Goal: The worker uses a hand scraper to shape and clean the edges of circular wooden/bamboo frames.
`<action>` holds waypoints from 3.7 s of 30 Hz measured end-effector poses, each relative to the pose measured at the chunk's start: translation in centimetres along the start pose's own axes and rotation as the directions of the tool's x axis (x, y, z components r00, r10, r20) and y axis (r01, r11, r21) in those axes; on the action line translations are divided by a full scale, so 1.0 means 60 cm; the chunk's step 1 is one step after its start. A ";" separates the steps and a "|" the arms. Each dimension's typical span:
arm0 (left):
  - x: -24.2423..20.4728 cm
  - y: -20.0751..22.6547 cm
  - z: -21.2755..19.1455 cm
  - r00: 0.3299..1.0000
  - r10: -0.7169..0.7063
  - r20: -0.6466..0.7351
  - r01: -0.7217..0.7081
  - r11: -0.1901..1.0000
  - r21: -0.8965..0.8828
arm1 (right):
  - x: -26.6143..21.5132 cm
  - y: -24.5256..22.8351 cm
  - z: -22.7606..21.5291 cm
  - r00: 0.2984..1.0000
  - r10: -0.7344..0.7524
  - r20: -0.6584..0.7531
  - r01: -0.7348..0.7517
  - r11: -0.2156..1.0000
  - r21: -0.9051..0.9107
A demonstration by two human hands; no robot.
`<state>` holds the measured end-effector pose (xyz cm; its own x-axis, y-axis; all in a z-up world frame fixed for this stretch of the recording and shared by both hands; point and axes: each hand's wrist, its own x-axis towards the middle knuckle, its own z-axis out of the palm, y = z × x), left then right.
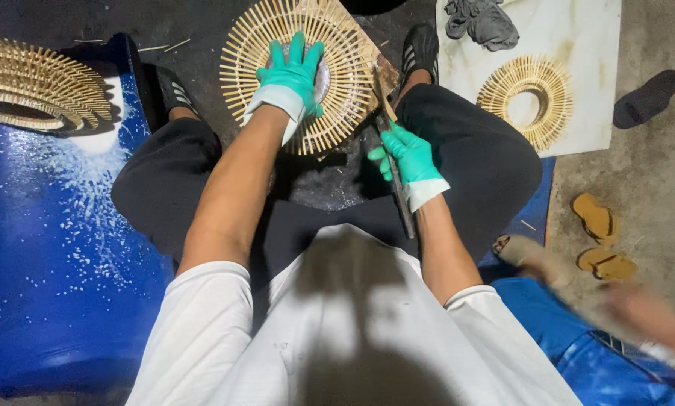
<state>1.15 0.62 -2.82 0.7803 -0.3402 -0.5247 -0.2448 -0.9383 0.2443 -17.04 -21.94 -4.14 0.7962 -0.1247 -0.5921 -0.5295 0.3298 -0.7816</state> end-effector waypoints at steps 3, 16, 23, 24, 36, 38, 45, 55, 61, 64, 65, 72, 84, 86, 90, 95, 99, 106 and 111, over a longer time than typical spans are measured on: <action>-0.011 0.002 -0.011 1.000 -0.016 -0.002 0.016 1.000 -0.002 | 0.004 0.008 -0.003 1.000 0.010 0.013 -0.010 1.000 -0.010; -0.045 -0.001 -0.036 0.992 -0.005 -0.129 0.002 1.000 -0.021 | 0.013 0.014 0.026 1.000 0.020 -0.022 -0.019 0.998 0.062; -0.016 -0.053 0.003 0.984 0.038 -0.176 -0.041 0.999 -0.010 | 0.018 0.017 0.031 0.999 0.021 0.032 -0.026 0.985 0.169; -0.022 -0.057 0.006 0.983 0.001 -0.183 -0.006 1.000 -0.025 | 0.013 0.014 0.034 0.999 0.031 0.015 -0.033 0.986 0.161; -0.028 -0.061 0.063 0.942 -0.161 -0.294 0.097 0.970 -0.222 | 0.014 0.019 0.044 0.998 0.056 -0.009 -0.056 0.998 0.036; -0.040 -0.044 0.051 0.958 -0.219 -0.187 0.174 0.958 -0.230 | 0.010 0.025 0.040 0.997 0.065 -0.031 -0.065 0.998 0.010; -0.066 -0.015 0.027 0.935 -0.276 -0.223 0.205 0.933 -0.296 | 0.014 0.039 0.043 0.999 0.043 -0.024 -0.041 0.998 0.055; -0.068 -0.034 0.036 0.915 -0.224 -0.334 0.125 0.948 -0.294 | 0.023 0.041 0.035 0.999 0.042 -0.034 -0.040 0.998 0.053; -0.019 -0.038 0.066 0.952 -0.227 -0.207 0.212 0.973 -0.090 | 0.018 0.032 0.021 0.999 0.041 -0.028 -0.040 0.998 0.046; -0.051 -0.013 0.034 0.923 -0.329 -0.201 0.259 0.916 -0.306 | 0.014 0.025 0.031 0.997 0.068 -0.028 -0.066 0.996 0.059; -0.044 -0.016 0.039 0.923 -0.327 -0.204 0.259 0.918 -0.301 | 0.016 0.030 0.027 0.997 0.066 -0.027 -0.064 0.996 0.065; -0.017 -0.035 0.045 0.949 -0.234 -0.210 0.199 0.964 -0.176 | 0.032 0.028 0.018 0.999 0.044 -0.025 -0.042 0.997 0.072; -0.037 -0.024 0.025 0.954 -0.234 -0.189 0.199 0.962 -0.188 | 0.022 0.035 0.031 0.997 0.067 -0.035 -0.064 0.993 0.096; -0.034 -0.028 0.036 0.953 -0.230 -0.197 0.195 0.964 -0.183 | 0.019 0.039 0.036 0.996 0.078 -0.039 -0.074 0.993 0.094; -0.029 -0.031 0.052 0.940 -0.226 -0.257 0.181 0.966 -0.185 | 0.017 0.045 0.037 0.996 0.076 -0.053 -0.071 0.994 0.086; -0.012 -0.041 0.045 0.942 -0.161 -0.295 0.120 0.981 -0.154 | 0.027 0.033 0.023 0.998 0.046 -0.044 -0.042 0.995 0.093; 0.009 -0.023 0.055 0.960 -0.234 -0.152 0.209 0.964 -0.162 | 0.019 0.029 0.011 0.997 0.057 -0.057 -0.053 0.996 0.071; 0.010 -0.026 0.061 0.961 -0.126 -0.247 0.117 0.992 -0.053 | 0.034 0.035 0.004 0.997 0.061 -0.037 -0.058 0.996 0.070; -0.005 -0.025 0.036 0.971 -0.146 -0.190 0.123 0.984 -0.128 | 0.039 0.019 0.008 0.999 0.043 -0.027 -0.042 0.998 0.052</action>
<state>0.04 1.99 -4.80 0.9029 -0.1811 -0.3899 -0.0713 -0.9574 0.2797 -15.67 -21.43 -6.31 0.7644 -0.1351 -0.6304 -0.5464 0.3833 -0.7447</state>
